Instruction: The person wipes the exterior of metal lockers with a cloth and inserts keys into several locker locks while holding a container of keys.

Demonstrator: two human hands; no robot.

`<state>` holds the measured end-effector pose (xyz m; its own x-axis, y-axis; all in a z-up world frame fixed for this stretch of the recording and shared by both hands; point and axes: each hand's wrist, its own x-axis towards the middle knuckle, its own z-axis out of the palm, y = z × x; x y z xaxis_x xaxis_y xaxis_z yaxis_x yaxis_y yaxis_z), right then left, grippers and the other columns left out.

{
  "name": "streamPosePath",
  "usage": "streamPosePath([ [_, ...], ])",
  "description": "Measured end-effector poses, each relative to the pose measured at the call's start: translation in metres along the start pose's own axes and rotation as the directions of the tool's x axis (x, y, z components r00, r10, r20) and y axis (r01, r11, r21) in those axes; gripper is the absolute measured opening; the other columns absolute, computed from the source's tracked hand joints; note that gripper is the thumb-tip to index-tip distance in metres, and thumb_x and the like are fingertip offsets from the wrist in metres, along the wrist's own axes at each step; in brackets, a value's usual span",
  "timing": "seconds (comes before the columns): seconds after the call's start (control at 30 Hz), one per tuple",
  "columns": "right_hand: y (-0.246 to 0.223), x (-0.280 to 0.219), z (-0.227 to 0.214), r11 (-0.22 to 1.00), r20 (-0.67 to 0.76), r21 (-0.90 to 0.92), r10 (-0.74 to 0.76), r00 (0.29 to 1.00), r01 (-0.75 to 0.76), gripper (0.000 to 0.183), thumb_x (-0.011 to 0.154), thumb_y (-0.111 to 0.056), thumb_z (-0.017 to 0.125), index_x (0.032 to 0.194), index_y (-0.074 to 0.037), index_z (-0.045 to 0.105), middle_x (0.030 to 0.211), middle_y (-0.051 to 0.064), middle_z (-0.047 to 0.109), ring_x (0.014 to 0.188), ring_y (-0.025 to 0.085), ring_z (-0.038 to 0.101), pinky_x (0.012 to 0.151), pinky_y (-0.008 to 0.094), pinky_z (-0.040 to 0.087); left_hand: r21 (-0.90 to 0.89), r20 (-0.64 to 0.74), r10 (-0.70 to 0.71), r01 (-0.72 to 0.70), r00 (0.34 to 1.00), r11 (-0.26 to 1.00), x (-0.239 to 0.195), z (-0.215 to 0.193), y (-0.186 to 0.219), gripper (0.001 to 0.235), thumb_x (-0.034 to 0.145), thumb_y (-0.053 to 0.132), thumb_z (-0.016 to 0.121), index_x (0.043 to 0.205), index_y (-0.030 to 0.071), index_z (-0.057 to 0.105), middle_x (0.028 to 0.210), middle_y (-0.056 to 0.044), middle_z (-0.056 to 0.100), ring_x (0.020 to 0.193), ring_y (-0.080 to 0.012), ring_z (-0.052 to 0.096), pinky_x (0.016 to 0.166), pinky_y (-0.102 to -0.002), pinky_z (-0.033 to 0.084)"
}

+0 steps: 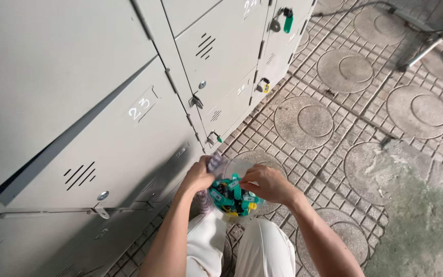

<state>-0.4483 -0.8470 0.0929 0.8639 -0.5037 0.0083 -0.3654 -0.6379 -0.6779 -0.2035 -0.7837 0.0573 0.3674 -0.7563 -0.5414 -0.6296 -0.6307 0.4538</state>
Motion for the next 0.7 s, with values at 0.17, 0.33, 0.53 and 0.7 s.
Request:
streamPosePath([
  [0.17, 0.010, 0.031, 0.016, 0.934, -0.253, 0.336, -0.031, 0.967, 0.118, 0.022, 0.091, -0.024, 0.070, 0.104, -0.010, 0.081, 0.097, 0.008, 0.079, 0.077, 0.019, 0.074, 0.060, 0.034, 0.062, -0.075, -0.035, -0.021, 0.019, 0.999, 0.997, 0.013, -0.011, -0.026, 0.063, 0.082, 0.009, 0.059, 0.144, 0.010, 0.045, 0.116, -0.026, 0.071, 0.109, -0.0398, 0.072, 0.093, -0.047, 0.057],
  [0.33, 0.073, 0.082, 0.041, 0.913, -0.425, 0.403, 0.245, 0.871, -0.060, 0.020, 0.097, -0.022, 0.071, 0.106, -0.006, 0.079, 0.093, 0.010, 0.080, 0.074, 0.016, 0.076, 0.063, 0.030, 0.063, -0.062, -0.080, -0.066, 0.061, 0.995, 0.996, 0.024, -0.016, -0.044, 0.070, 0.078, 0.008, 0.059, 0.145, 0.013, 0.041, 0.123, -0.028, 0.065, 0.115, -0.0473, 0.063, 0.098, -0.052, 0.051],
  [0.53, 0.143, 0.168, 0.113, 0.831, -0.277, 0.454, 0.476, 0.835, -0.323, 0.022, 0.097, -0.024, 0.070, 0.109, -0.007, 0.078, 0.098, 0.011, 0.079, 0.075, 0.022, 0.074, 0.066, 0.034, 0.062, -0.074, -0.124, -0.113, 0.104, 0.986, 0.992, 0.035, -0.014, -0.051, 0.076, 0.076, 0.007, 0.059, 0.149, 0.015, 0.037, 0.123, -0.033, 0.065, 0.119, -0.0488, 0.061, 0.104, -0.052, 0.048],
  [0.7, 0.156, 0.206, 0.153, 0.961, -0.375, 0.187, 0.263, 0.889, -0.206, 0.041, 0.087, -0.033, 0.077, 0.116, -0.005, 0.074, 0.111, 0.019, 0.071, 0.084, 0.029, 0.072, 0.075, 0.043, 0.059, -0.115, -0.114, -0.091, 0.078, 0.989, 0.990, 0.032, -0.017, -0.056, 0.076, 0.076, 0.007, 0.057, 0.149, 0.015, 0.038, 0.121, -0.031, 0.067, 0.117, -0.0483, 0.063, 0.101, -0.053, 0.049],
])
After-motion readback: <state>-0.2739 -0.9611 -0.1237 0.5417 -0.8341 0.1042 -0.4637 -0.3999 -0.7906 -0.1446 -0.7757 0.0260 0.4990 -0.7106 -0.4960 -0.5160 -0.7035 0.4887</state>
